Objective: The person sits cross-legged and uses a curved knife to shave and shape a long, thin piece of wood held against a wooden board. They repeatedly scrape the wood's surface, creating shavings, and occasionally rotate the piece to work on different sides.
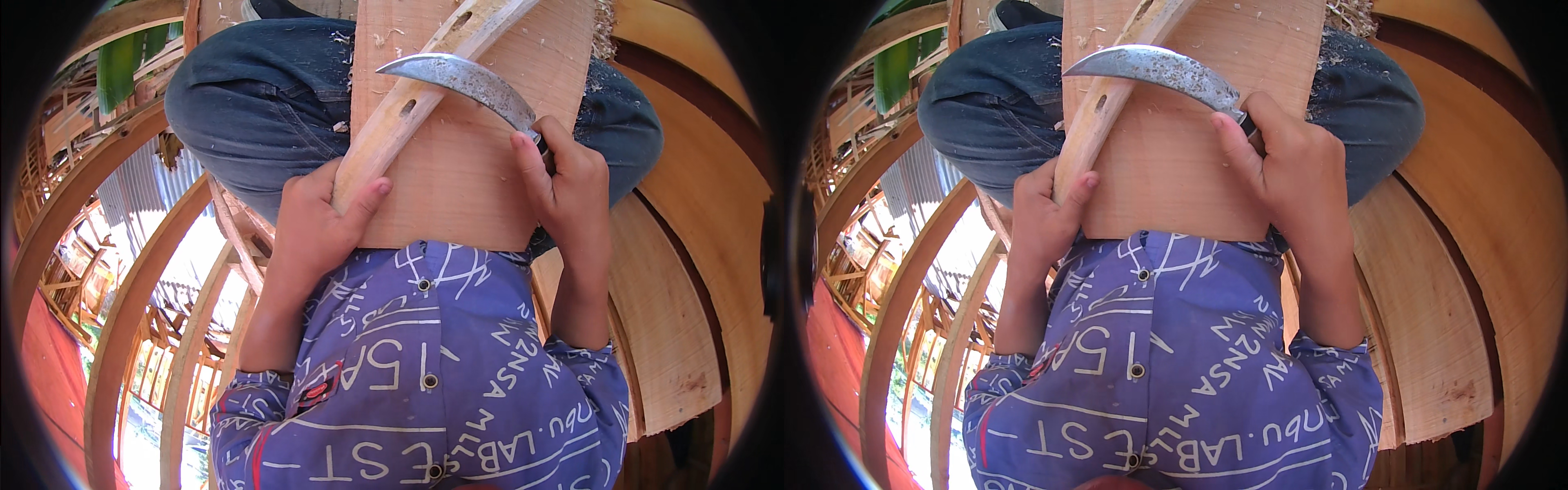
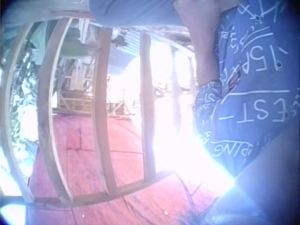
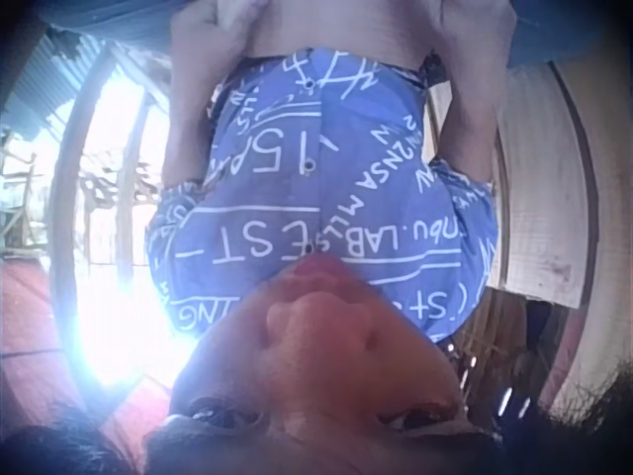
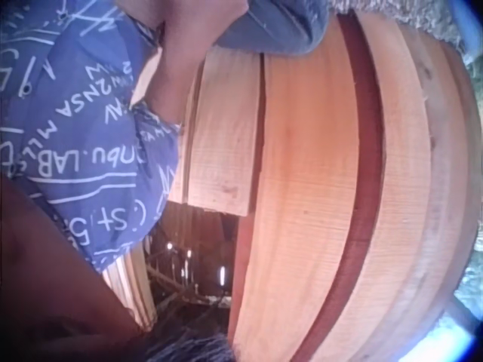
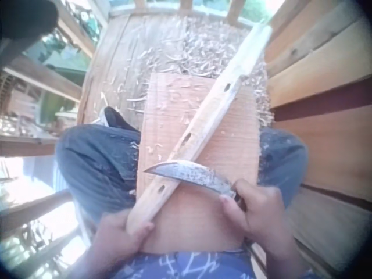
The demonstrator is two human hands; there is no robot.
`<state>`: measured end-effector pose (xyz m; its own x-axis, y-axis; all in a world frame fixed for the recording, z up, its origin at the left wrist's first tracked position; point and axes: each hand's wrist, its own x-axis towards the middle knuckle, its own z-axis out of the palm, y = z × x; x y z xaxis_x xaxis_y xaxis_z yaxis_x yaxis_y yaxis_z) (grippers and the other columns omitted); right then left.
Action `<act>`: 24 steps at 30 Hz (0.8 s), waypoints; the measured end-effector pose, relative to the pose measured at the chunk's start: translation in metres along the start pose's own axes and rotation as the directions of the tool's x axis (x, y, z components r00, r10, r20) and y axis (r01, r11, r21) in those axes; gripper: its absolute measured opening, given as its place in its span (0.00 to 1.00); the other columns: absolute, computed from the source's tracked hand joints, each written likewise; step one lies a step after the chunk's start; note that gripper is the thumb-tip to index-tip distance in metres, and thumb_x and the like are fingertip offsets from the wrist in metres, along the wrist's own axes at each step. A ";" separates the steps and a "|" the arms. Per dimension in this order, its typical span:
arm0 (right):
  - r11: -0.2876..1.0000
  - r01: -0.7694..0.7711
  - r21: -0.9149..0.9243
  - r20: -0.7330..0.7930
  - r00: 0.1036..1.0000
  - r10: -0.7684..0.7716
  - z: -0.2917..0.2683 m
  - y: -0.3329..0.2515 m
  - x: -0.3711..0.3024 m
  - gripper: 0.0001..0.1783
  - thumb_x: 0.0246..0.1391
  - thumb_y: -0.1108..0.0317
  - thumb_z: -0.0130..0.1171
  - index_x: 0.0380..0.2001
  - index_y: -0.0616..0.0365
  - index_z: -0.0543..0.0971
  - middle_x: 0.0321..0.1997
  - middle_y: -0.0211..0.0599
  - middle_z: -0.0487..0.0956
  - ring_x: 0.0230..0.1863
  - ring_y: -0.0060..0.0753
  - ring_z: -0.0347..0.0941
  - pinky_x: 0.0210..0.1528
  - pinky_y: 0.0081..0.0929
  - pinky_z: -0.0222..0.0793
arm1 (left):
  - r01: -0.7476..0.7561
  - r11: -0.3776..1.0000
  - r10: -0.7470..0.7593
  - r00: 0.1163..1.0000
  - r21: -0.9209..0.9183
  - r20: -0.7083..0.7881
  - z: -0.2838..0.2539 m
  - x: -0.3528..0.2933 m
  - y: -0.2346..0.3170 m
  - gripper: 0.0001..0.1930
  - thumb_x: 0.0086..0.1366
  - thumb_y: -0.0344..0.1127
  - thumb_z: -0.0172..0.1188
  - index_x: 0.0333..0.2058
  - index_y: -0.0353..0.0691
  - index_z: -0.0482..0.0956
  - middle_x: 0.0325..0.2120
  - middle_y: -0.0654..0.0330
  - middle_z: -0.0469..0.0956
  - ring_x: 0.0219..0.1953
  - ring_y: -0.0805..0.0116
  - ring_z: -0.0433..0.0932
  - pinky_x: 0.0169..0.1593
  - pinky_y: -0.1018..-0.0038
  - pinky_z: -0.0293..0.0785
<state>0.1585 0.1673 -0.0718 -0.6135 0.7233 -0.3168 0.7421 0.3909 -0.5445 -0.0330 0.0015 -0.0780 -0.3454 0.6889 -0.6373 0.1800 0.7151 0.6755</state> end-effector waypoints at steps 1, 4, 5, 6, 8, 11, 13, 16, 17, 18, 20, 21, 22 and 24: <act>1.000 0.000 -0.003 0.009 1.000 0.000 0.000 -0.001 0.000 0.17 0.55 0.53 0.59 0.25 0.56 0.75 0.13 0.39 0.71 0.16 0.42 0.71 0.20 0.32 0.63 | -0.006 1.000 0.006 1.000 -0.009 0.000 0.000 0.000 -0.001 0.20 0.58 0.45 0.64 0.37 0.31 0.80 0.20 0.49 0.79 0.24 0.64 0.81 0.31 0.72 0.74; 0.999 0.000 0.055 -0.009 1.000 0.001 0.002 0.005 0.001 0.16 0.57 0.61 0.58 0.24 0.62 0.71 0.12 0.41 0.59 0.14 0.30 0.53 0.18 0.25 0.55 | -0.022 1.000 0.022 1.000 0.008 0.004 -0.001 0.001 -0.003 0.20 0.58 0.46 0.64 0.37 0.31 0.80 0.20 0.48 0.79 0.25 0.63 0.82 0.31 0.71 0.74; 0.999 -0.019 0.032 -0.007 1.000 0.019 0.002 0.005 0.001 0.17 0.56 0.58 0.58 0.23 0.61 0.72 0.12 0.41 0.63 0.14 0.34 0.59 0.19 0.27 0.57 | -0.027 1.000 0.027 1.000 0.000 -0.001 0.000 0.001 -0.002 0.20 0.59 0.46 0.63 0.35 0.30 0.80 0.20 0.51 0.79 0.24 0.67 0.79 0.30 0.73 0.72; 0.999 -0.038 0.009 -0.005 0.999 0.038 0.002 0.005 0.001 0.19 0.55 0.54 0.59 0.22 0.59 0.73 0.12 0.40 0.67 0.15 0.38 0.65 0.19 0.29 0.60 | -0.033 0.999 0.033 0.999 -0.008 -0.006 0.002 0.000 0.000 0.21 0.59 0.47 0.63 0.34 0.29 0.79 0.19 0.54 0.78 0.23 0.72 0.77 0.29 0.74 0.71; 0.998 -0.067 -0.019 -0.019 0.998 0.067 0.003 0.004 0.002 0.20 0.53 0.51 0.59 0.22 0.58 0.75 0.12 0.40 0.70 0.16 0.43 0.70 0.19 0.31 0.62 | -0.041 0.999 0.041 0.999 -0.008 -0.005 0.001 0.001 0.001 0.21 0.60 0.47 0.62 0.32 0.27 0.78 0.18 0.56 0.77 0.23 0.76 0.74 0.28 0.76 0.70; 0.995 -0.085 -0.045 -0.048 0.995 0.083 0.000 0.005 0.003 0.21 0.53 0.50 0.60 0.22 0.58 0.75 0.12 0.40 0.70 0.16 0.42 0.70 0.19 0.31 0.62 | -0.036 0.999 0.036 0.999 -0.007 0.005 0.002 0.001 0.003 0.21 0.60 0.46 0.62 0.34 0.27 0.78 0.19 0.56 0.78 0.24 0.75 0.75 0.29 0.75 0.70; 0.993 -0.096 -0.068 -0.060 0.994 0.092 -0.001 0.006 0.004 0.21 0.52 0.49 0.60 0.22 0.58 0.75 0.12 0.40 0.70 0.16 0.42 0.70 0.19 0.30 0.62 | -0.028 0.999 0.029 0.999 -0.021 0.014 0.003 0.000 0.005 0.20 0.60 0.45 0.63 0.34 0.27 0.78 0.19 0.55 0.78 0.24 0.75 0.75 0.29 0.75 0.71; 0.988 -0.122 -0.090 -0.063 0.991 0.117 -0.005 0.008 0.005 0.21 0.52 0.49 0.61 0.22 0.57 0.76 0.13 0.40 0.70 0.16 0.41 0.70 0.19 0.30 0.62 | -0.030 0.998 0.031 0.999 -0.056 0.009 0.005 0.000 0.008 0.19 0.60 0.44 0.63 0.34 0.28 0.78 0.19 0.55 0.78 0.24 0.75 0.76 0.29 0.76 0.71; 0.989 -0.109 -0.102 -0.067 0.993 0.102 -0.006 0.009 0.006 0.21 0.52 0.49 0.61 0.22 0.57 0.76 0.13 0.40 0.70 0.15 0.41 0.69 0.19 0.30 0.62 | -0.030 0.998 0.030 0.999 -0.055 0.010 0.005 0.000 0.008 0.19 0.60 0.44 0.63 0.34 0.28 0.78 0.19 0.55 0.78 0.23 0.75 0.76 0.29 0.76 0.71; 0.989 -0.095 -0.113 -0.070 0.994 0.087 -0.007 0.010 0.006 0.20 0.51 0.50 0.61 0.23 0.57 0.76 0.13 0.40 0.70 0.15 0.41 0.69 0.19 0.30 0.62 | -0.029 0.998 0.029 0.999 -0.053 0.011 0.006 0.000 0.008 0.19 0.60 0.44 0.63 0.34 0.28 0.79 0.19 0.55 0.78 0.23 0.75 0.76 0.29 0.76 0.71; 0.989 -0.089 -0.120 -0.074 0.994 0.081 -0.008 0.010 0.008 0.20 0.51 0.50 0.61 0.23 0.57 0.76 0.13 0.40 0.71 0.15 0.41 0.69 0.19 0.30 0.62 | -0.033 0.999 0.034 0.999 -0.044 0.018 0.004 0.001 0.006 0.19 0.60 0.44 0.63 0.34 0.28 0.79 0.19 0.55 0.78 0.23 0.75 0.76 0.28 0.76 0.71; 0.989 -0.094 -0.114 -0.070 0.994 0.086 -0.007 0.010 0.009 0.19 0.51 0.51 0.61 0.23 0.57 0.76 0.13 0.40 0.71 0.15 0.41 0.69 0.19 0.30 0.62 | -0.035 0.999 0.036 0.999 -0.036 0.019 0.003 0.002 0.005 0.19 0.60 0.44 0.63 0.34 0.28 0.79 0.19 0.55 0.78 0.23 0.74 0.76 0.28 0.76 0.71; 0.989 -0.097 -0.109 -0.066 0.994 0.090 -0.007 0.009 0.010 0.19 0.51 0.51 0.62 0.23 0.57 0.75 0.13 0.41 0.71 0.16 0.41 0.69 0.19 0.30 0.62 | -0.036 0.999 0.037 0.999 -0.029 0.019 0.002 0.003 0.004 0.19 0.60 0.44 0.63 0.34 0.28 0.79 0.18 0.55 0.78 0.23 0.74 0.76 0.28 0.76 0.71; 0.988 -0.081 -0.135 -0.072 0.995 0.072 -0.007 0.008 0.012 0.19 0.52 0.52 0.62 0.23 0.57 0.75 0.13 0.40 0.71 0.15 0.41 0.69 0.19 0.30 0.61 | -0.042 0.999 0.042 0.999 -0.023 0.018 0.001 0.004 0.002 0.19 0.60 0.44 0.63 0.34 0.28 0.79 0.18 0.54 0.78 0.23 0.74 0.76 0.28 0.76 0.71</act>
<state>0.1588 0.1830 -0.0747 -0.5373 0.7887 -0.2987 0.8192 0.4037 -0.4074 -0.0335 0.0060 -0.0792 -0.3205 0.7206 -0.6148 0.1731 0.6827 0.7099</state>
